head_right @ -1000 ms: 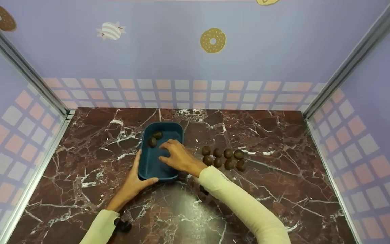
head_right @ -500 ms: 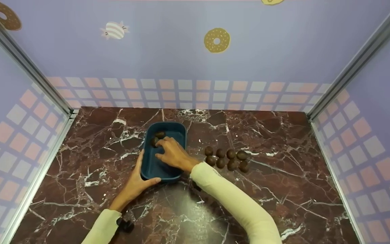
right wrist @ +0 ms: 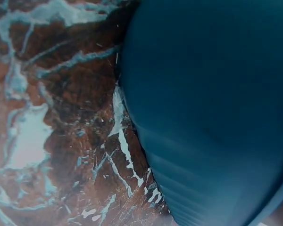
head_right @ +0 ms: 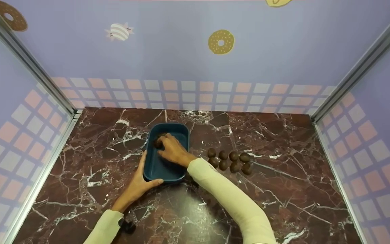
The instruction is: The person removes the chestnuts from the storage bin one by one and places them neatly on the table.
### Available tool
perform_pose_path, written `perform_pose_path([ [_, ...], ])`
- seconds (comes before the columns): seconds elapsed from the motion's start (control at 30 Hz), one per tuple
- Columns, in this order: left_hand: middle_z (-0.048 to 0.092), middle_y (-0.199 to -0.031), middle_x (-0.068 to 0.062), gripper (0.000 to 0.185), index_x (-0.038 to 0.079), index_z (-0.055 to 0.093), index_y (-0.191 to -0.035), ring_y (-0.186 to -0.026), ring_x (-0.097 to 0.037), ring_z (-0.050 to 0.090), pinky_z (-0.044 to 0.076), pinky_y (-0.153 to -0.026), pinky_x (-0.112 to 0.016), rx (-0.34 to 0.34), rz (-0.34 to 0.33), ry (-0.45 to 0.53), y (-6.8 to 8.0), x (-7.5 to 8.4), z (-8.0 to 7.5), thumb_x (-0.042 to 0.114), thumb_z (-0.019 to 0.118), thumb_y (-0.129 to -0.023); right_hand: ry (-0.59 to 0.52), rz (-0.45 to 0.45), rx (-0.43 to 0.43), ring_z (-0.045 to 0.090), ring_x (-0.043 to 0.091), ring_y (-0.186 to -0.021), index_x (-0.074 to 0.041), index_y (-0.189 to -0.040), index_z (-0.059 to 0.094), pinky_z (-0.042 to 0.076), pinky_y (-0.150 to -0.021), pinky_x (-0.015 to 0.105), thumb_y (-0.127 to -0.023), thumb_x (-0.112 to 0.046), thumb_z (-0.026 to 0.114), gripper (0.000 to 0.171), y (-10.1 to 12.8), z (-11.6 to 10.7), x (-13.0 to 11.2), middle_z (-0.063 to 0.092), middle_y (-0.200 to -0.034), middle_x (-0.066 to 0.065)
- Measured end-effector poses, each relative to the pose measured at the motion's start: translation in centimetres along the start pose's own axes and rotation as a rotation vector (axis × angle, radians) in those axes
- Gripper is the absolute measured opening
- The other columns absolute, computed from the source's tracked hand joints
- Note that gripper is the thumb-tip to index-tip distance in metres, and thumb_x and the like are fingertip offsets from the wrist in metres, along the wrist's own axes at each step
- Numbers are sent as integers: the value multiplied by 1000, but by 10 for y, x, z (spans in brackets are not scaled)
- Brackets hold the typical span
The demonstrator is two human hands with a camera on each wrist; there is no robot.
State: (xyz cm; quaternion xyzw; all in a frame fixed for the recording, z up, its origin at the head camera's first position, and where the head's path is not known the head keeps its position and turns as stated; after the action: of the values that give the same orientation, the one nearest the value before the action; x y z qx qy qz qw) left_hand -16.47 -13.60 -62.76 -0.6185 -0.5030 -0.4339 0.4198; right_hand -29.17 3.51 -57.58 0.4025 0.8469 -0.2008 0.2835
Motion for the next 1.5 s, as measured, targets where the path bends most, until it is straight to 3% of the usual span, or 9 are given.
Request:
perform_pose_path([
  [0.2,10,-184,-16,133,16,6,-179,-167,-40,19,23,-130,-65,-5,-4,-12,-1,0,1,34,98,-85,18,-31,-55,63,38,-118,6,-134,68,52,-106,57,-99,-4,77,38,-8,-2,0,65,-131,25],
  [0.37,6,-185,-12,132,24,4,-180,-168,-37,14,20,-131,-64,-18,-42,19,1,-1,1,36,97,-87,92,-45,-106,62,26,-108,-1,-143,65,54,-95,50,-102,-21,77,47,-28,14,36,63,-129,15],
  [0.57,7,-184,-14,132,22,5,-180,-168,-38,15,21,-131,-63,-10,-46,17,2,-2,1,33,98,-86,167,-21,-140,64,28,-109,-2,-142,64,55,-95,48,-99,-17,79,48,-41,27,49,62,-129,15],
  [0.67,7,-184,-16,132,20,6,-180,-168,-40,14,20,-131,-64,-7,-39,10,1,-1,2,31,98,-86,187,-23,-160,64,25,-106,-6,-134,68,56,-92,50,-97,-17,82,41,-40,23,42,63,-124,12],
  [0.8,7,-184,-16,132,20,6,-180,-168,-38,13,18,-132,-63,-10,-40,15,1,-1,2,30,98,-86,154,-42,-204,63,28,-103,-4,-122,71,54,-87,53,-96,-9,82,29,-30,8,11,66,-117,14],
  [0.93,6,-184,-15,132,19,6,-180,-168,-38,12,17,-132,-63,-9,-39,14,1,-4,1,32,98,-86,149,-48,-234,65,30,-99,-1,-119,71,55,-85,47,-98,-5,80,24,-23,3,-6,70,-113,17],
  [1.2,5,-185,-14,133,18,5,-179,-168,-37,13,18,-132,-62,-9,-34,27,0,-5,1,33,98,-86,194,-61,-259,66,25,-89,-5,-115,74,56,-80,42,-98,-7,82,19,-17,0,-9,74,-103,10],
  [1.5,5,-185,-11,134,22,3,-180,-167,-37,17,23,-130,-61,-22,-36,60,1,-4,1,35,98,-86,153,-90,-222,66,22,-90,-7,-113,76,56,-83,42,-97,-12,84,19,-1,-27,-16,73,-99,6],
])
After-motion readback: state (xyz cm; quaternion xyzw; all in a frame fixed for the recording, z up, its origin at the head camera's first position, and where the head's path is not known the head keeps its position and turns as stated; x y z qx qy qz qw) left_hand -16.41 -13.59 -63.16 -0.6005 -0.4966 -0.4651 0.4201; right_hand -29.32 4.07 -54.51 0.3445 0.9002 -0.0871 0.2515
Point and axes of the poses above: each hand's wrist, its own y-axis away from the middle knuckle, its own z-axis out of the palm, x = y × z, the point moved 2 cm from there along -y, towards the middle knuckle
